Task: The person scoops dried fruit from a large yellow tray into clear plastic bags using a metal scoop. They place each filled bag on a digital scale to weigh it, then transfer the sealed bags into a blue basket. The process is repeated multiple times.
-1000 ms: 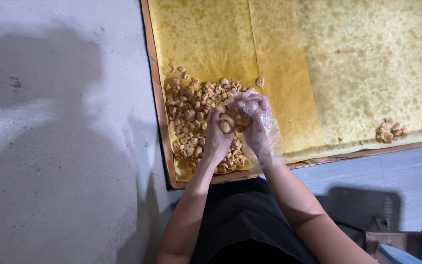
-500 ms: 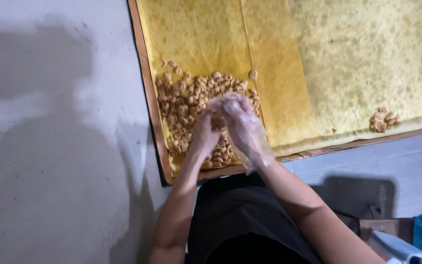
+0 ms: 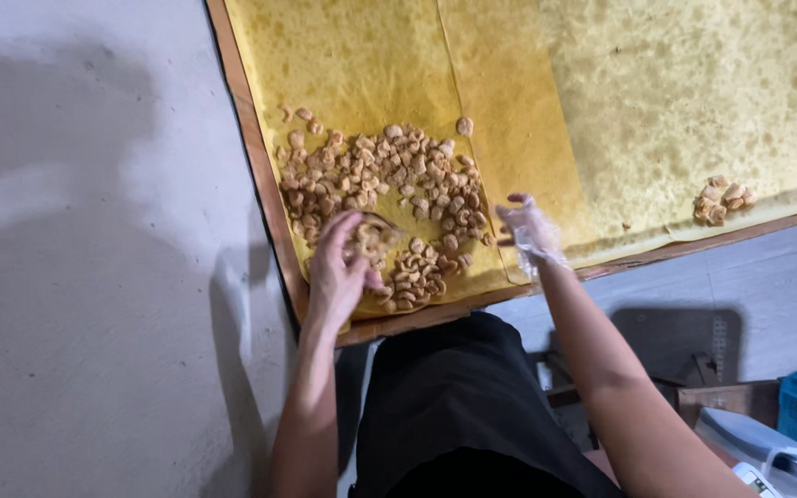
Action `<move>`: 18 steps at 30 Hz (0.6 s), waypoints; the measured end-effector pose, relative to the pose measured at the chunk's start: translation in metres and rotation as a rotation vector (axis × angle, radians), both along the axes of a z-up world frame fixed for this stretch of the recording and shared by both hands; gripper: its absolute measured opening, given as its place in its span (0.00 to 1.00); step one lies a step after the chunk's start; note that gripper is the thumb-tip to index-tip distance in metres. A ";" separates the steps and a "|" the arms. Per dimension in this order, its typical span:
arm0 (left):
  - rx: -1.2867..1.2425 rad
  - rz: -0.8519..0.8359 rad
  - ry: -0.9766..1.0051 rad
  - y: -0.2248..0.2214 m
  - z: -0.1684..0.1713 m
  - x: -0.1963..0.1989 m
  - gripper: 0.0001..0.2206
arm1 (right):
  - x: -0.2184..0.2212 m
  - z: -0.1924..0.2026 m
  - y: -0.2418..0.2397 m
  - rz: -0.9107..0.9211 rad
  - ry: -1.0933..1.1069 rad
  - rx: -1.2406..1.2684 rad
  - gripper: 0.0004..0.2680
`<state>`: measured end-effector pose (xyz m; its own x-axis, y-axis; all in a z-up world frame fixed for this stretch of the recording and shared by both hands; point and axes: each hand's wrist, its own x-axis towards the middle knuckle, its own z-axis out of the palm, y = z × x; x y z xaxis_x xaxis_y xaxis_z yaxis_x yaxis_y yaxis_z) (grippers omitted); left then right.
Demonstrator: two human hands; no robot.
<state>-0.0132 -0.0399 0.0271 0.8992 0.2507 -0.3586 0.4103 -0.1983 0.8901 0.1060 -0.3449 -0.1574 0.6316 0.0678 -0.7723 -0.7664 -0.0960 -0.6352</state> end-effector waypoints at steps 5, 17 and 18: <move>0.008 0.012 0.007 0.011 -0.007 0.001 0.28 | -0.032 -0.027 0.032 0.500 -0.164 -0.610 0.38; 0.077 -0.042 0.017 0.010 0.021 -0.004 0.29 | -0.062 0.013 0.145 0.666 -0.324 -0.418 0.15; 0.049 -0.061 -0.019 0.009 0.030 -0.008 0.29 | -0.060 0.024 0.145 0.595 -0.285 -0.352 0.13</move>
